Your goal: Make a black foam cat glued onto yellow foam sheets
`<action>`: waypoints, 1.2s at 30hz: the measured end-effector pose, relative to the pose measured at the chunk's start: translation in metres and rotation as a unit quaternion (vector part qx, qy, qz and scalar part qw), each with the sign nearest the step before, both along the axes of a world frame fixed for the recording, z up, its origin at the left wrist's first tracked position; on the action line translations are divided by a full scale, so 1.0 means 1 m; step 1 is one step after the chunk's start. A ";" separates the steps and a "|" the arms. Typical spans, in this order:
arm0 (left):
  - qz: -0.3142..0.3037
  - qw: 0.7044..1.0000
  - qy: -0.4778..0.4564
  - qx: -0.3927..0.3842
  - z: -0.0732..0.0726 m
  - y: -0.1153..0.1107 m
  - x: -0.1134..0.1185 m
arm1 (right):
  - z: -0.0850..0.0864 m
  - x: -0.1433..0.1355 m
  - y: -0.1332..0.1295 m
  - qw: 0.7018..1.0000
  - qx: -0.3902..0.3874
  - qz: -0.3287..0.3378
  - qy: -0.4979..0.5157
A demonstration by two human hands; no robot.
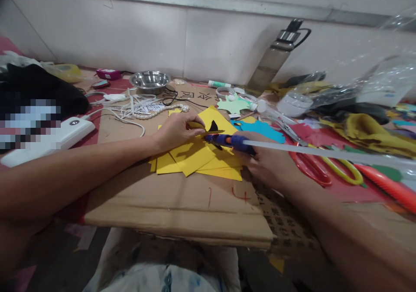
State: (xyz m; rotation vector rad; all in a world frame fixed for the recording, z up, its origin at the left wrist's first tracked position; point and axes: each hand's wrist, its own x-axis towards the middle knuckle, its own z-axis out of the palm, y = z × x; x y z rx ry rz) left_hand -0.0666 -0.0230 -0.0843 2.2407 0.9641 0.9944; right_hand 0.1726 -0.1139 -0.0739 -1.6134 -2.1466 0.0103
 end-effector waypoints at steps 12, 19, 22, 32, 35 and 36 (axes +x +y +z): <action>-0.015 0.998 -0.045 -0.042 -0.007 0.006 0.003 | 0.000 0.001 -0.010 0.990 0.081 0.041 -0.105; -0.010 0.998 -0.045 -0.040 -0.007 0.005 0.004 | 0.000 -0.005 -0.013 0.975 0.132 0.041 -0.172; -0.013 0.998 -0.044 -0.046 -0.005 0.004 0.004 | 0.000 -0.005 -0.012 0.982 0.105 0.042 -0.154; -0.065 0.997 -0.037 -0.030 -0.005 0.007 0.002 | -0.004 -0.006 -0.011 0.991 0.081 -0.016 -0.100; -0.066 0.998 -0.020 -0.013 -0.002 0.007 0.002 | -0.001 -0.005 -0.011 0.994 0.052 -0.044 -0.090; -0.065 0.998 -0.018 -0.009 -0.001 0.007 0.003 | 0.001 -0.004 -0.011 0.994 0.032 -0.052 -0.091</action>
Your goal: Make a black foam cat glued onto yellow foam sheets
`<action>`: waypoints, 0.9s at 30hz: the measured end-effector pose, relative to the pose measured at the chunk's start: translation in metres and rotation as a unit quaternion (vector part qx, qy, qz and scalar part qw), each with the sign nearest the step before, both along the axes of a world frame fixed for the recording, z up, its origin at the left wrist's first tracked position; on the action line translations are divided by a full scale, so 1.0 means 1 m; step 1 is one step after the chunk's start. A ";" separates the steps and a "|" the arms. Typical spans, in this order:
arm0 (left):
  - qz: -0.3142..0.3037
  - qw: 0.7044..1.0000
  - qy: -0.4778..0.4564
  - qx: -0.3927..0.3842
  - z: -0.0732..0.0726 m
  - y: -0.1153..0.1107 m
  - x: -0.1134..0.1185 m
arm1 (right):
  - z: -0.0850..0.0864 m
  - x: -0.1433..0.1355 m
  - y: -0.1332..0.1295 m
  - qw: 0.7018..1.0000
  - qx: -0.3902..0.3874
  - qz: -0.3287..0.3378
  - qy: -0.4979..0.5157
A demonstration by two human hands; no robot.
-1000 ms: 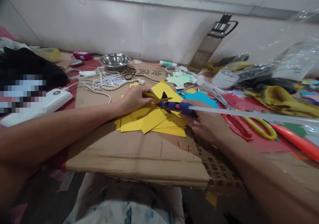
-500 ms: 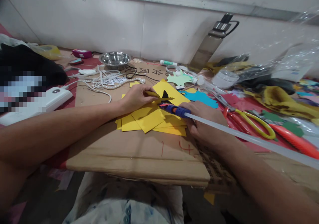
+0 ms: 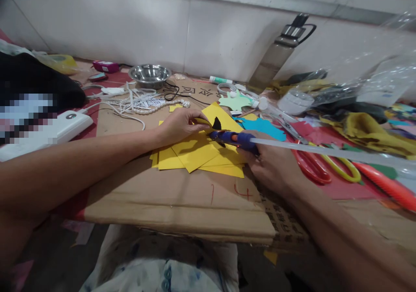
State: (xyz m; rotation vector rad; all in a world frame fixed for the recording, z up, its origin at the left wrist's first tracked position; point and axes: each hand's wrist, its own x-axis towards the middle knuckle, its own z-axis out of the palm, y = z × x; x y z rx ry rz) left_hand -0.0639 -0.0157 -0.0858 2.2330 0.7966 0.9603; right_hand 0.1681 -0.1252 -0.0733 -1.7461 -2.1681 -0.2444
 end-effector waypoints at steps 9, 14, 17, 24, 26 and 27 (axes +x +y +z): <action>-0.027 0.997 0.020 -0.063 0.005 0.013 0.000 | 0.002 0.002 0.002 1.000 0.000 -0.005 0.013; -0.040 0.997 -0.023 -0.063 -0.001 0.015 0.006 | 0.002 0.000 0.000 1.000 0.009 -0.011 -0.005; -0.046 0.996 -0.048 -0.052 -0.003 0.015 0.009 | 0.001 0.001 -0.001 1.000 0.008 -0.008 -0.008; -0.030 0.999 -0.005 -0.027 0.004 0.011 0.002 | -0.004 -0.001 -0.003 0.999 0.026 -0.016 -0.039; -0.030 0.999 0.000 -0.021 0.003 0.012 0.001 | -0.006 -0.004 -0.004 0.997 0.048 -0.007 -0.053; -0.030 0.999 -0.003 -0.019 0.002 0.013 0.001 | -0.006 -0.005 -0.004 0.997 0.055 0.000 -0.059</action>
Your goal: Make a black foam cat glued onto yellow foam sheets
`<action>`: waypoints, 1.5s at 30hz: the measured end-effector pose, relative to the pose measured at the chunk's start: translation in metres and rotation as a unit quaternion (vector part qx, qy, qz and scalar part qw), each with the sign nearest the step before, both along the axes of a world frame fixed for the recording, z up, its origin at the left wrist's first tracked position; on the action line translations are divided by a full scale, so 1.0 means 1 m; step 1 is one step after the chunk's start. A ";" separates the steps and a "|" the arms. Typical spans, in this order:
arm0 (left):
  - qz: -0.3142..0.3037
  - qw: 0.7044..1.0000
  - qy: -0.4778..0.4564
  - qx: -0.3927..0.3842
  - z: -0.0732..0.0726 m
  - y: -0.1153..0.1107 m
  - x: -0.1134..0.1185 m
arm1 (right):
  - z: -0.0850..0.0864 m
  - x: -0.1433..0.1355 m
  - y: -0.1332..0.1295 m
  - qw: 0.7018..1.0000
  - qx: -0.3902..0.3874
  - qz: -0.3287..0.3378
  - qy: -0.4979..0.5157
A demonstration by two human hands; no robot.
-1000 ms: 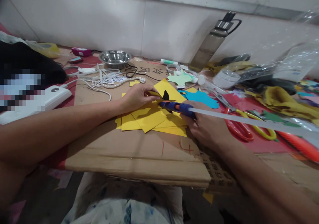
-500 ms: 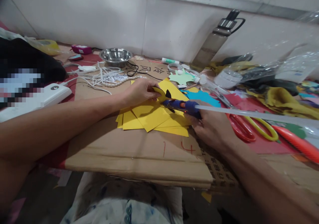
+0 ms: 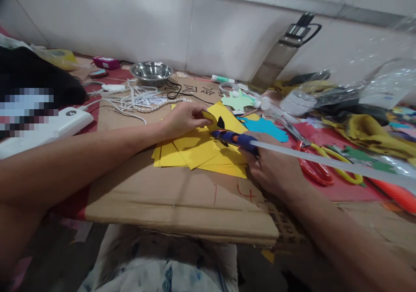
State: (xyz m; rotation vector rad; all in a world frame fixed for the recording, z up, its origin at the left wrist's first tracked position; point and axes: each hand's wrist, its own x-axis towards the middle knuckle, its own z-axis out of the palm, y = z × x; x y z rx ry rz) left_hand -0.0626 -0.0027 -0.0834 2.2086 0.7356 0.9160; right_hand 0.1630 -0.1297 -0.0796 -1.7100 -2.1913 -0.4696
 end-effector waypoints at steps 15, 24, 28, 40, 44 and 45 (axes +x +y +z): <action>0.048 0.996 0.031 0.074 0.034 -0.015 0.003 | 0.008 0.018 0.016 0.989 -0.060 -0.020 0.137; 0.070 0.986 0.143 0.039 0.040 -0.026 -0.011 | 0.002 0.023 0.028 0.972 -0.014 0.213 0.102; 0.088 0.991 0.093 0.041 0.023 -0.025 -0.012 | 0.001 0.021 0.019 0.968 -0.006 0.242 0.069; 0.109 0.994 0.017 -0.011 0.005 -0.019 -0.015 | 0.001 0.002 0.013 0.983 -0.020 0.174 0.047; 0.110 0.994 0.005 -0.024 0.004 -0.018 -0.016 | 0.003 -0.008 0.012 0.985 -0.007 0.167 0.046; 0.113 0.993 0.005 -0.022 0.004 -0.018 -0.016 | 0.003 -0.009 0.012 0.985 -0.004 0.165 0.048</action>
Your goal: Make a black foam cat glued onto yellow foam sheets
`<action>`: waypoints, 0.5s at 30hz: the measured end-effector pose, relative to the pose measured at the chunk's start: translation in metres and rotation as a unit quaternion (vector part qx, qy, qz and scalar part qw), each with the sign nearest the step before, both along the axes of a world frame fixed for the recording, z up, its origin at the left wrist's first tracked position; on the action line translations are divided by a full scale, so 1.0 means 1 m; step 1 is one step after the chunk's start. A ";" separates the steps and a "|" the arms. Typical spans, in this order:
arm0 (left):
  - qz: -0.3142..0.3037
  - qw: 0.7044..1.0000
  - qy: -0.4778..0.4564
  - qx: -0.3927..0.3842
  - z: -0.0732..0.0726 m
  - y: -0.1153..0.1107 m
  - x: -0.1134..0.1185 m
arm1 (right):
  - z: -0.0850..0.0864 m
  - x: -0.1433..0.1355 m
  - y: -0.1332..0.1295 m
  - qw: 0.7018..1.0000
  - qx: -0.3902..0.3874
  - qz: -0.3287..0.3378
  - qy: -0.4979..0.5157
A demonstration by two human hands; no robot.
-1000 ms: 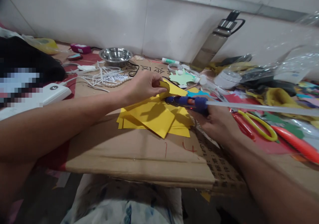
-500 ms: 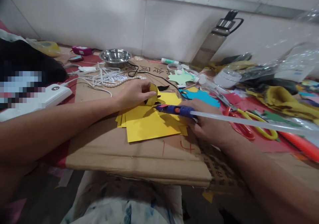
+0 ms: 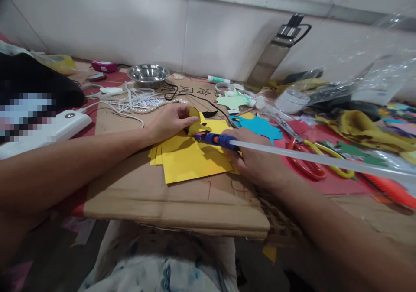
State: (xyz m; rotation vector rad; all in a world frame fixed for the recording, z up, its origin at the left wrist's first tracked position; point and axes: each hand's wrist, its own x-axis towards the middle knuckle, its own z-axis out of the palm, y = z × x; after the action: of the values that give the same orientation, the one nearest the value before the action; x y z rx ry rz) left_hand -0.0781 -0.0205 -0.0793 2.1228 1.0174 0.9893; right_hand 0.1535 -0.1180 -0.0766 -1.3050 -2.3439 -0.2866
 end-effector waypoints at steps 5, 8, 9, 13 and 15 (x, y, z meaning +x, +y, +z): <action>0.007 1.000 0.004 0.010 0.002 -0.002 0.000 | -0.001 -0.006 0.001 1.000 -0.013 -0.003 0.021; 0.010 1.000 0.005 0.012 0.004 -0.004 0.000 | -0.002 -0.006 0.002 0.999 -0.029 -0.003 0.038; 0.008 1.000 0.003 0.009 0.004 -0.004 0.000 | -0.003 -0.005 0.002 0.999 -0.033 -0.002 0.041; -0.016 0.999 -0.015 -0.022 0.004 -0.004 -0.001 | -0.006 -0.001 0.001 0.998 -0.043 -0.006 0.049; -0.026 0.999 -0.027 -0.034 0.003 -0.004 -0.002 | -0.008 0.000 0.002 0.998 -0.039 -0.013 0.053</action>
State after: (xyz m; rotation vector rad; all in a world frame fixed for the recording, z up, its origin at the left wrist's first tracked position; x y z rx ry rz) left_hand -0.0797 -0.0245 -0.0762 2.0451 0.9521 0.9690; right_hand 0.1540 -0.1164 -0.0845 -1.3545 -2.2707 -0.1301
